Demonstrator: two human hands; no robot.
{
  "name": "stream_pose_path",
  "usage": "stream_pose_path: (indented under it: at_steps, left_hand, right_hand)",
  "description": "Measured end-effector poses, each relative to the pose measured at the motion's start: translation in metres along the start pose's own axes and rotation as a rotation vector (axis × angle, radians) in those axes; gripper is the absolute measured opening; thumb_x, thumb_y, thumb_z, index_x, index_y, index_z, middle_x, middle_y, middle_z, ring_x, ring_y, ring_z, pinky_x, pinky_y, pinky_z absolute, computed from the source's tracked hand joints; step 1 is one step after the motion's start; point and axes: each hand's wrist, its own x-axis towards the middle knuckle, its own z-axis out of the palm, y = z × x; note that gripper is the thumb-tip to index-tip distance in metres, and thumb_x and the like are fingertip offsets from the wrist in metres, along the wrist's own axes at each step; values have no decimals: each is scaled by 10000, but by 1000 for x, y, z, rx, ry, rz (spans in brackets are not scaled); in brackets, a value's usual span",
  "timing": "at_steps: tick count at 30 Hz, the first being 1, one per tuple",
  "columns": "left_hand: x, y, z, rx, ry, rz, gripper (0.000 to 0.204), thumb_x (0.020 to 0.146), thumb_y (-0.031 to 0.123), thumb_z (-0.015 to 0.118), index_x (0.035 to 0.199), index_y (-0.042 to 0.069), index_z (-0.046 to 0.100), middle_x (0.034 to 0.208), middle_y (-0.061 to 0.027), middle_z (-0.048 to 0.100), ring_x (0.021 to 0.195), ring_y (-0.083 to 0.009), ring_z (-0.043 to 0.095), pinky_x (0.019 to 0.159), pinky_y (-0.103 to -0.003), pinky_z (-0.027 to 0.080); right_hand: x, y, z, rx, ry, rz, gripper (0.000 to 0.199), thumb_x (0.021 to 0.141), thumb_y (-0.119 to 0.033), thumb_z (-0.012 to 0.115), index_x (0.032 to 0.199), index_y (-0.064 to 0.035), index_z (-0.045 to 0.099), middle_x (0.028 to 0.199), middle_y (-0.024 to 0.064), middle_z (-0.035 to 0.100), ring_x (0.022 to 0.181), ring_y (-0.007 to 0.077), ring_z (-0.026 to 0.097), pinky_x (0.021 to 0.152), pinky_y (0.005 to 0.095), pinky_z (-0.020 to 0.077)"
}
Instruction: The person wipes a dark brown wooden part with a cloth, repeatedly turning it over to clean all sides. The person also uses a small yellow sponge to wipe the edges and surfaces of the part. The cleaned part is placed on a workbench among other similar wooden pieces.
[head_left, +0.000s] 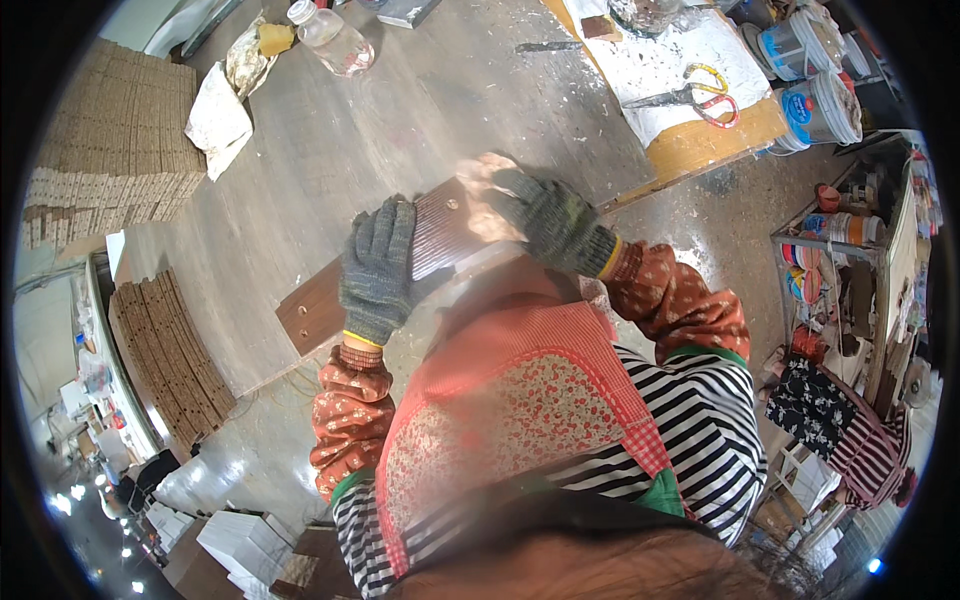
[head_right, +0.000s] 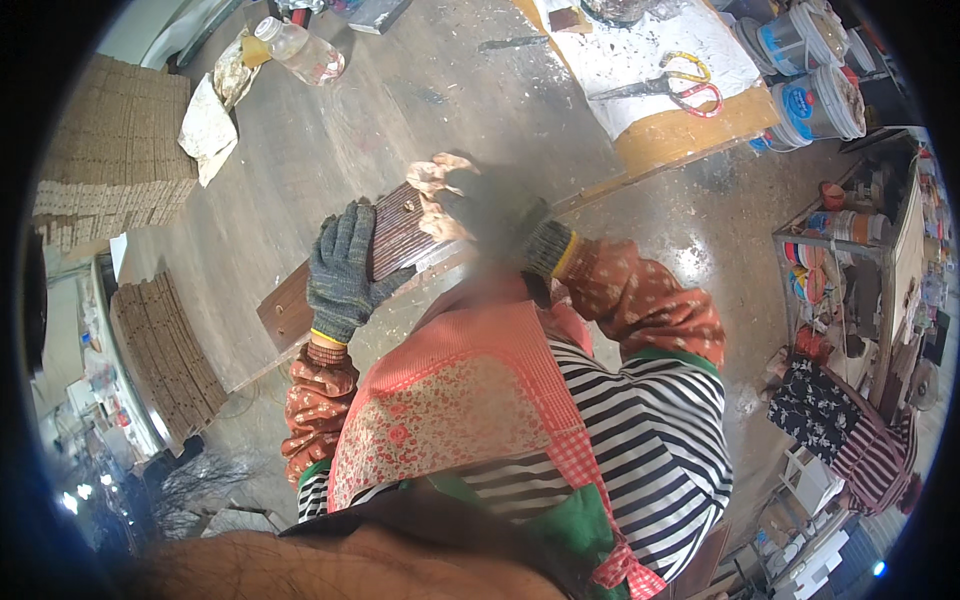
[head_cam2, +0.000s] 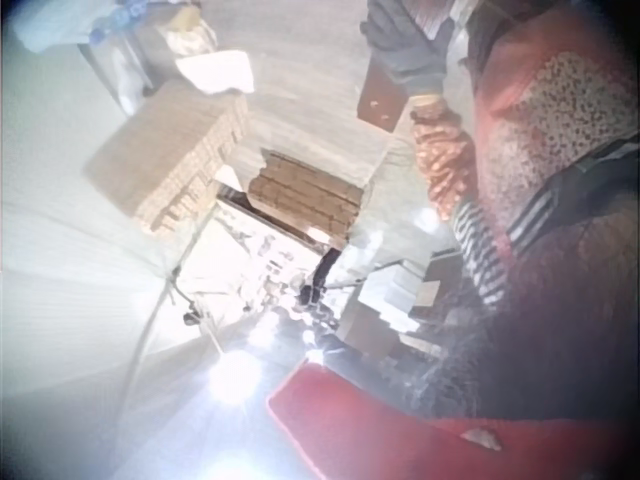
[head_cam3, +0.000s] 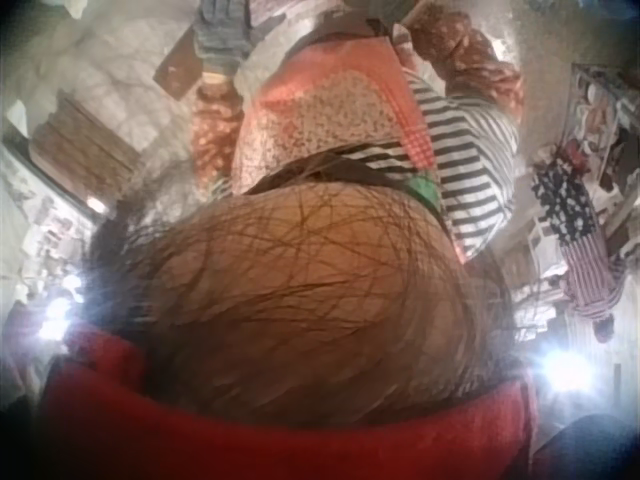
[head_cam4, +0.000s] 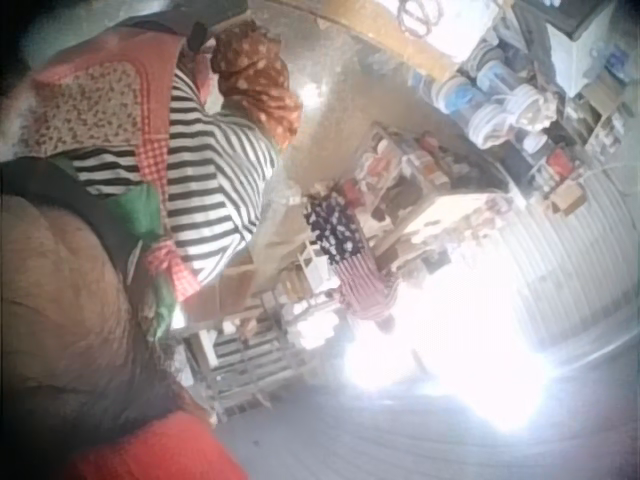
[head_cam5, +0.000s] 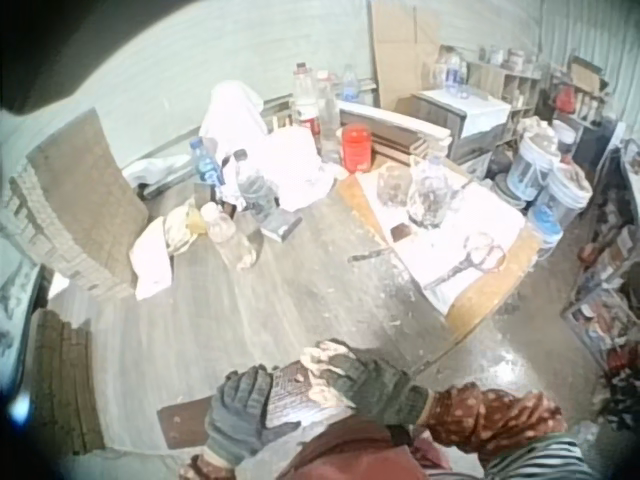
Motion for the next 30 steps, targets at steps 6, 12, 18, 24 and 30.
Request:
stream_pose_path:
  at_steps: [6, 12, 18, 24, 30]
  left_hand:
    - [1, 2, -4, 16, -19, 3, 1017, 791, 607, 764, 1550, 49, 379, 1549, -149, 472, 1353, -374, 488, 1157, -536, 355]
    - [2, 2, -4, 11, -31, -1, 1017, 800, 627, 741, 1548, 39, 382, 1560, -159, 457, 1373, -366, 471, 1169, -527, 335]
    - [-1, -4, -4, -4, -36, 7, 1005, 792, 629, 750, 1537, 48, 407, 1556, -155, 463, 1383, -358, 465, 1171, -518, 335]
    - [-2, -6, 0, -5, -29, 2, 991, 787, 631, 749, 1530, 63, 421, 1536, -155, 483, 1363, -364, 484, 1152, -526, 356]
    - [-5, -5, -10, 11, -165, -74, 874, 910, 645, 574, 1560, 92, 384, 1618, -142, 383, 1482, -360, 356, 1249, -525, 202]
  right_hand:
    - [54, -7, -100, 167, -646, 302, 530, 958, -268, 582, 1462, -115, 523, 1494, 104, 512, 1390, 303, 473, 1134, 437, 399]
    - [49, -51, -59, -7, -631, 148, 580, 978, -370, 500, 1509, -136, 486, 1585, 116, 409, 1367, 266, 485, 1025, 418, 476]
    - [4, -11, -38, -157, -132, -342, 540, 929, -351, 601, 1428, -151, 542, 1488, 121, 484, 1182, 278, 560, 860, 438, 518]
    - [-25, -6, -5, -767, -307, -575, 540, 938, -346, 588, 1446, -176, 528, 1512, 106, 492, 1130, 273, 574, 859, 440, 518]
    - [-33, 42, -49, -390, -467, 15, 653, 915, -188, 569, 1551, -126, 438, 1604, 117, 429, 1351, 259, 512, 1037, 394, 429]
